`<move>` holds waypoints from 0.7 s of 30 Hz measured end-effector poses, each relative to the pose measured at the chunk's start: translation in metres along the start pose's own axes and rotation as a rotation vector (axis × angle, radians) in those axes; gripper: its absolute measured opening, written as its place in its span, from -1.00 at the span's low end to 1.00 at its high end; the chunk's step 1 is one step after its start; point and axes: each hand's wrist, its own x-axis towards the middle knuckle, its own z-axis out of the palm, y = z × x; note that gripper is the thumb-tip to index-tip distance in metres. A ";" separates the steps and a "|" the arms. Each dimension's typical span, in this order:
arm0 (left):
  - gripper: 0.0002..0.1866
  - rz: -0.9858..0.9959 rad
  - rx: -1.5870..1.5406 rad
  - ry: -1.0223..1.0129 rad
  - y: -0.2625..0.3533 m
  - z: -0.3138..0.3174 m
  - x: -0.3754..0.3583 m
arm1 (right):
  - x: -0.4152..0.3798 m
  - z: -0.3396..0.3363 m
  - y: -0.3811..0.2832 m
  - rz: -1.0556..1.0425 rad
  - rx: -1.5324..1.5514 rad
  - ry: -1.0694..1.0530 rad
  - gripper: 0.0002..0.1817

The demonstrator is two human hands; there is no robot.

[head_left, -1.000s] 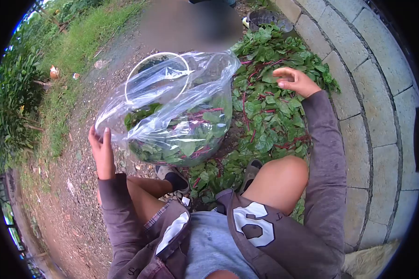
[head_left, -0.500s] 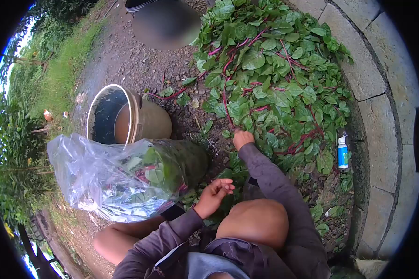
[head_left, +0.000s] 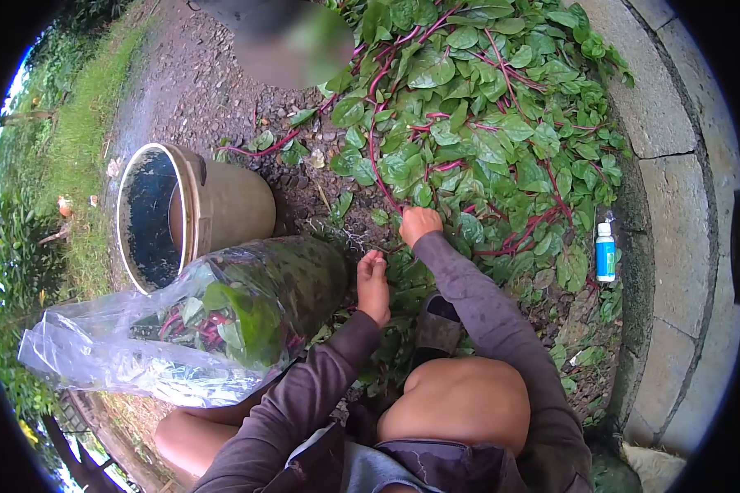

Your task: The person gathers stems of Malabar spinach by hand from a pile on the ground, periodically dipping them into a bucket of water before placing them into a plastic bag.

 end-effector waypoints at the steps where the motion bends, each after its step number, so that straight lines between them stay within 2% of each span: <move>1: -0.62 0.012 0.008 0.022 -0.003 -0.003 0.005 | -0.006 -0.013 -0.007 -0.018 0.085 -0.007 -0.83; 3: -0.62 0.011 -0.016 0.073 -0.010 -0.009 0.016 | -0.035 -0.037 -0.030 -0.053 0.257 -0.024 -0.81; 5: -0.64 -0.054 -0.142 -0.017 -0.006 -0.014 0.016 | -0.075 -0.039 -0.050 -0.097 0.467 -0.187 -0.77; 6: -0.64 -0.085 -0.206 -0.058 -0.003 -0.017 0.015 | -0.091 -0.046 -0.052 -0.228 0.467 -0.306 -0.77; 7: -0.69 -0.147 -0.149 -0.046 0.000 -0.021 0.013 | -0.095 -0.060 -0.049 -0.266 0.455 -0.411 -0.78; 8: -0.70 -0.116 -0.167 -0.052 -0.003 -0.026 0.012 | -0.096 -0.069 -0.043 -0.305 0.442 -0.518 -0.79; 10: -0.72 -0.056 -0.196 -0.066 -0.018 -0.038 0.012 | -0.077 -0.074 -0.019 -0.196 0.391 -0.347 -0.85; 12: -0.73 -0.049 -0.108 -0.033 -0.017 -0.043 0.004 | -0.048 -0.075 0.009 -0.341 0.103 -0.151 -0.89; 14: -0.71 -0.100 -0.054 -0.035 -0.003 -0.043 -0.012 | -0.028 -0.054 0.032 -0.581 0.031 -0.020 -0.86; 17: -0.66 -0.087 -0.037 -0.088 -0.011 -0.054 -0.015 | -0.022 -0.038 0.043 -0.683 -0.101 0.001 -0.84; 20: -0.64 -0.092 -0.055 -0.106 -0.012 -0.058 -0.014 | -0.026 -0.073 0.042 -0.676 -0.062 0.097 -0.85; 21: -0.63 -0.086 -0.045 -0.118 -0.011 -0.059 -0.014 | -0.032 -0.086 0.041 -0.633 0.036 0.183 -0.88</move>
